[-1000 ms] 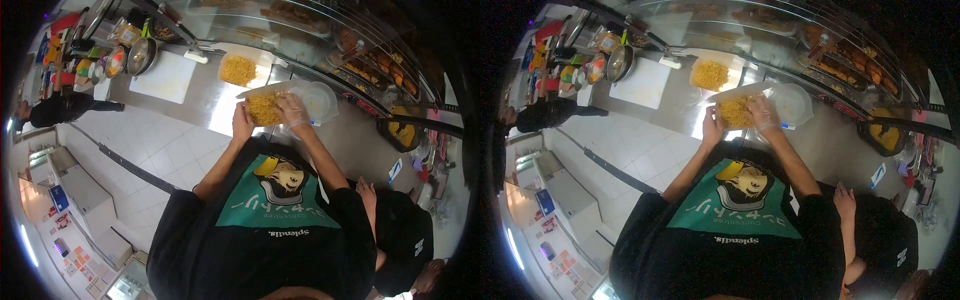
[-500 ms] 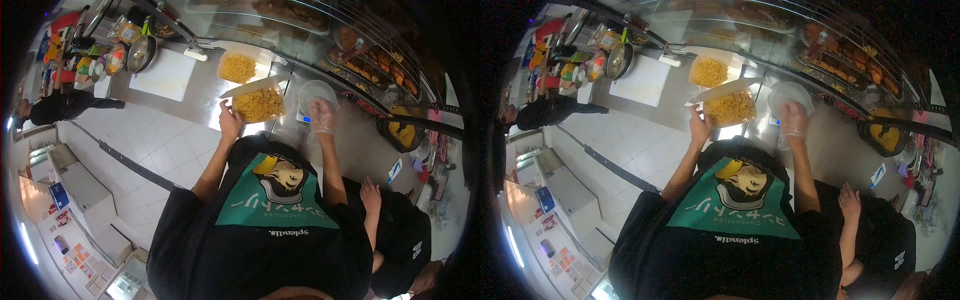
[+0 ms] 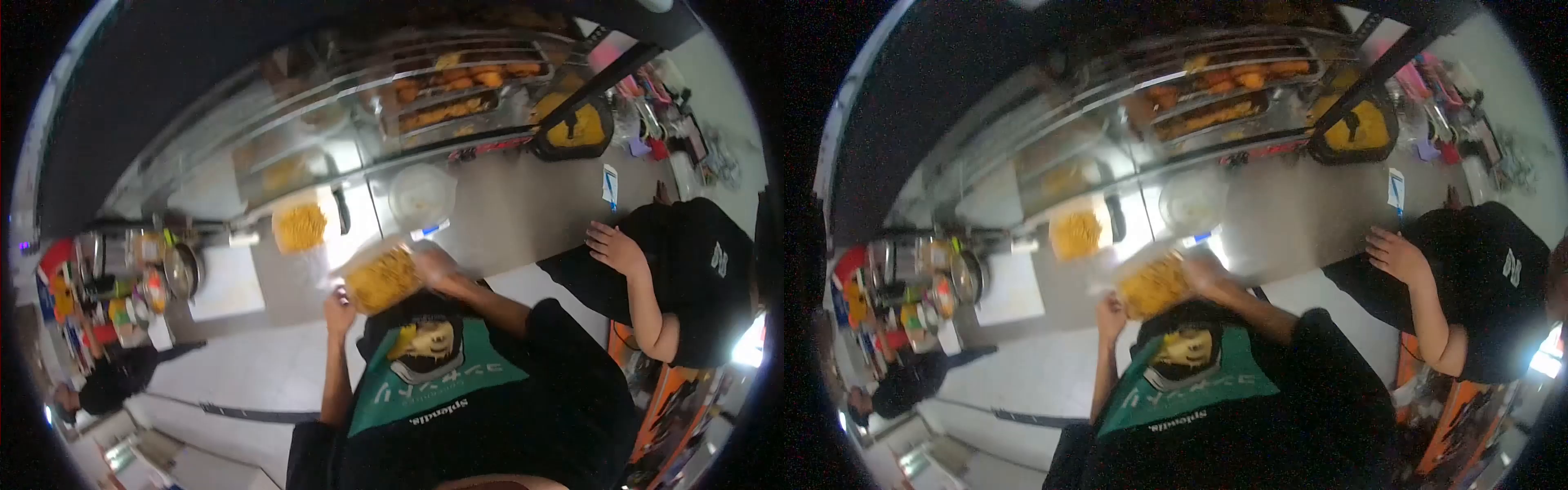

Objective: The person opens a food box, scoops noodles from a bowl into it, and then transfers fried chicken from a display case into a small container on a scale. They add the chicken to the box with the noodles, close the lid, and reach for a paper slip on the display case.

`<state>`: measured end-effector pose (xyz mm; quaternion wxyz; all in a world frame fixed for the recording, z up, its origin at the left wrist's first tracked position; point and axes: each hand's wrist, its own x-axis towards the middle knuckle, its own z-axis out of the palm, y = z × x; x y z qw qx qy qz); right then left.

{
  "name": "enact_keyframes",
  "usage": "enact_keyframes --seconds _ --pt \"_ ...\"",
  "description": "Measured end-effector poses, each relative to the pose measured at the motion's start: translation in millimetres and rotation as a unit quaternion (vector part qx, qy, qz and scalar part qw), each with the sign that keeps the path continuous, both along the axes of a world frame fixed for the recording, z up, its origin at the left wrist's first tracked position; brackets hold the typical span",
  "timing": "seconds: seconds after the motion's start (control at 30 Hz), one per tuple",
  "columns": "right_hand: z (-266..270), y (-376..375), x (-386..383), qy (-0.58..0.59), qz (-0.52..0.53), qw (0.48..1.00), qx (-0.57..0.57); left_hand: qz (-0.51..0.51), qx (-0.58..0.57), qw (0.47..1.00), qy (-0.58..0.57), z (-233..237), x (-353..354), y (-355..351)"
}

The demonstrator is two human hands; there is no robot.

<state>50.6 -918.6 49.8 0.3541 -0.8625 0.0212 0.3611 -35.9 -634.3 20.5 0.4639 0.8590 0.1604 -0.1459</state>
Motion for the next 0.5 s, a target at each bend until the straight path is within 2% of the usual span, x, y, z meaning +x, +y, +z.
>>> enact_keyframes --seconds 0.07,0.1,0.17,0.23,0.3,0.37,0.4,0.43,0.5 --pt "15.0 -54.3 -19.3 -0.121 0.088 0.988 -0.048 -0.068 -0.133 0.988 0.032 1.9 6.9 -37.7" --pt "-16.1 -74.5 -37.0 -0.093 -0.069 0.988 -0.099 -0.11 -0.2 0.972 0.056 3.2 14.4 -56.5" --pt "-25.9 -127.7 -55.1 -0.162 -0.034 0.964 -0.209 -0.18 -0.256 0.949 0.033 35.7 32.1 -103.3" --pt "-27.2 -181.1 -62.6 -0.187 -0.138 0.949 -0.213 -0.215 -0.231 0.947 0.064 31.6 37.4 -125.6" --pt "11.9 -206.3 -51.1 -0.138 -0.27 0.918 -0.255 -0.245 -0.204 0.943 0.095 23.3 39.2 -134.7" --pt "-70.1 -282.9 -69.1 -0.31 -0.292 0.873 -0.238 -0.37 -0.077 0.925 -0.042 15.3 38.7 -134.4" --pt "-64.2 -297.6 -65.6 -0.33 -0.289 0.861 -0.256 -0.34 -0.1 0.933 0.069 32.1 41.7 -137.2" --pt "-49.0 -308.0 -60.0 -0.349 -0.286 0.85 -0.273 -0.341 -0.093 0.933 0.07 29.0 41.7 -136.1" --pt "-5.8 -290.9 -53.8 -0.45 -0.401 0.745 -0.286 -0.358 -0.087 0.928 0.054 18.0 40.6 -129.7"
